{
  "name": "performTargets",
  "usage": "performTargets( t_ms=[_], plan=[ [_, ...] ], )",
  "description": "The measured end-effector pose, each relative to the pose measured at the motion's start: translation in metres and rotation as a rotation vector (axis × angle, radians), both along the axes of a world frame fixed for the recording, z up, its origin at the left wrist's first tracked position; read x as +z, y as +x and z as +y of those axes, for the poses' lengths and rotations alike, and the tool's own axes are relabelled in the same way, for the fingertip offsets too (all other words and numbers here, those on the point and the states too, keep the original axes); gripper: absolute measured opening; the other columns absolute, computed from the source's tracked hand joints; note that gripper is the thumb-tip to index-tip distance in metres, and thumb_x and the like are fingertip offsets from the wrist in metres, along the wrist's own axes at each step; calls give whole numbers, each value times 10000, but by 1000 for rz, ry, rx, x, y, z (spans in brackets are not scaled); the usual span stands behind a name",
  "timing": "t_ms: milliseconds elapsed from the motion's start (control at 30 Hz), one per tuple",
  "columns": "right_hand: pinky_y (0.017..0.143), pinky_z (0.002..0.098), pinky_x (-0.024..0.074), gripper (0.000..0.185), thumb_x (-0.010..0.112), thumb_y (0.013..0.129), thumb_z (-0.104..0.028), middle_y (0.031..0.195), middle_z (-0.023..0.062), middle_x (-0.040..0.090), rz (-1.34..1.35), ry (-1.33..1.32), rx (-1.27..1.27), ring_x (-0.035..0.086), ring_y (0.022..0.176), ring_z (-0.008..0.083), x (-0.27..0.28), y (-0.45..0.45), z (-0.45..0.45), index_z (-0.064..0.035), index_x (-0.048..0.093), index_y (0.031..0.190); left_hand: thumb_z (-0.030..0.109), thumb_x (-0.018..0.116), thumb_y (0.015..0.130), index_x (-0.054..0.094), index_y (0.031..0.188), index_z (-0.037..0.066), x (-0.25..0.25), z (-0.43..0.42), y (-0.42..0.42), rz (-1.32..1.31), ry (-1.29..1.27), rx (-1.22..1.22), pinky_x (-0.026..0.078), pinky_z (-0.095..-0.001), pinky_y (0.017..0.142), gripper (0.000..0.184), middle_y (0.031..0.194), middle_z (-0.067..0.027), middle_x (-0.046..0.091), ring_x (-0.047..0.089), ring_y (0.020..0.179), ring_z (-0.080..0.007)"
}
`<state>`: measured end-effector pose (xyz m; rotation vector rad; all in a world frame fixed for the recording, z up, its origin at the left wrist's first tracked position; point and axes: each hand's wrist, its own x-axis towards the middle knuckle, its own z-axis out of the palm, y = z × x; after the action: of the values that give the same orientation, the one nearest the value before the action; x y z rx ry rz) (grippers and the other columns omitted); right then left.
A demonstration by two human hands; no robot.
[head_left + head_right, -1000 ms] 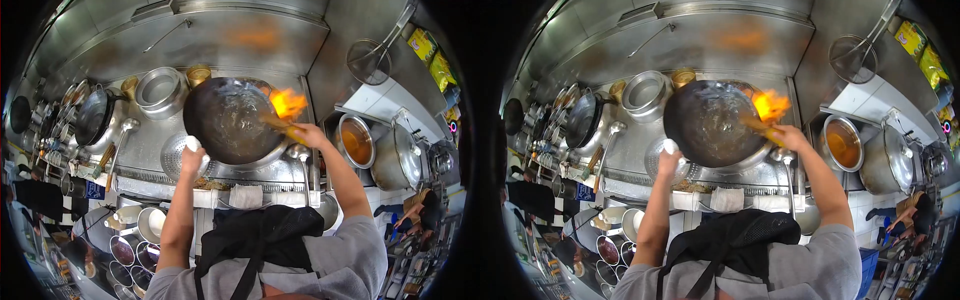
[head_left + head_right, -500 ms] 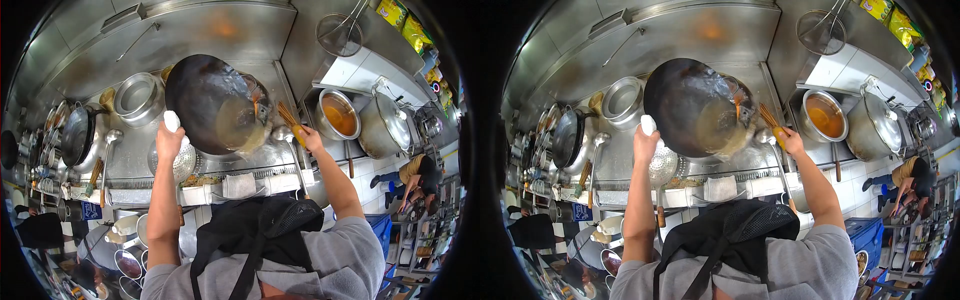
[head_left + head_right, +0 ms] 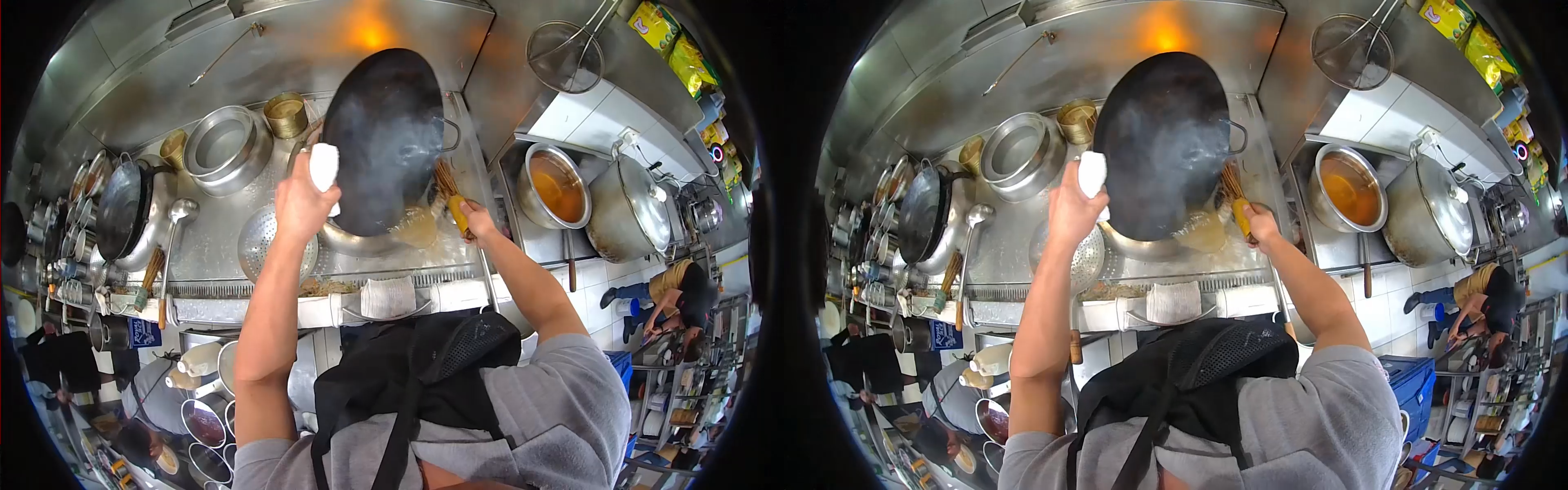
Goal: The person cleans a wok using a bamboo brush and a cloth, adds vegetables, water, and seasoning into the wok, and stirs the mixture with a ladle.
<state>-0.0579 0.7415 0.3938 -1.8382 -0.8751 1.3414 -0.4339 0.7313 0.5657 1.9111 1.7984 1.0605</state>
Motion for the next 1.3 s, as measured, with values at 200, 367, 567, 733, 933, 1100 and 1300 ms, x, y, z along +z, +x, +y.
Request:
performTargets(
  t_ms=[200,367,567,733,933,1100,1300],
  plan=[
    [369,359,432,479,569,952,-444,808,75,574,198,-53,-64,549,478,212,-26,-13,-32,-105,468,1274,168,779,651,499,1240,48,-31,-48,1,144,132,-142,539,-476,707,664,850,-219,673,675,801,-398],
    [360,330,452,580,626,922,-446,797,88,595,190,19,-40,551,460,195,-8,-20,-50,-100,455,1355,126,793,639,485,1289,58,-73,-92,-28,84,58,-59,542,-462,762,723,984,-212,672,674,872,-401],
    [468,319,492,598,652,914,-427,984,75,643,186,304,59,611,657,169,61,26,27,-45,488,1344,134,674,765,512,1192,-10,-141,-45,-54,-353,-91,248,513,-423,803,479,970,-221,674,673,884,-369],
    [580,326,524,414,582,980,-301,962,37,578,176,687,5,607,708,165,168,-8,113,-115,439,1321,159,693,818,521,1129,-57,-210,-29,14,-662,-149,319,478,-404,885,417,1048,-197,633,621,961,-291],
    [942,431,479,626,617,931,-350,1286,184,604,-594,949,-228,637,1079,359,45,-89,244,-151,384,1477,140,635,900,547,1002,20,-230,-13,108,-978,-233,328,483,-324,636,180,821,-62,611,590,742,-149],
    [903,478,498,570,550,928,-470,1180,249,640,-651,250,647,642,1056,391,-48,-215,152,-215,463,1430,162,638,926,537,1029,8,-232,-10,101,-1083,-339,270,490,-322,646,210,870,-75,622,595,759,-152],
    [827,382,533,449,625,860,-517,1074,80,722,-1322,304,1033,686,990,226,25,-39,214,-195,692,1166,213,651,929,495,1115,-18,-235,-18,99,-1074,-330,213,505,-323,656,335,932,-95,622,605,815,-160]
  ],
)
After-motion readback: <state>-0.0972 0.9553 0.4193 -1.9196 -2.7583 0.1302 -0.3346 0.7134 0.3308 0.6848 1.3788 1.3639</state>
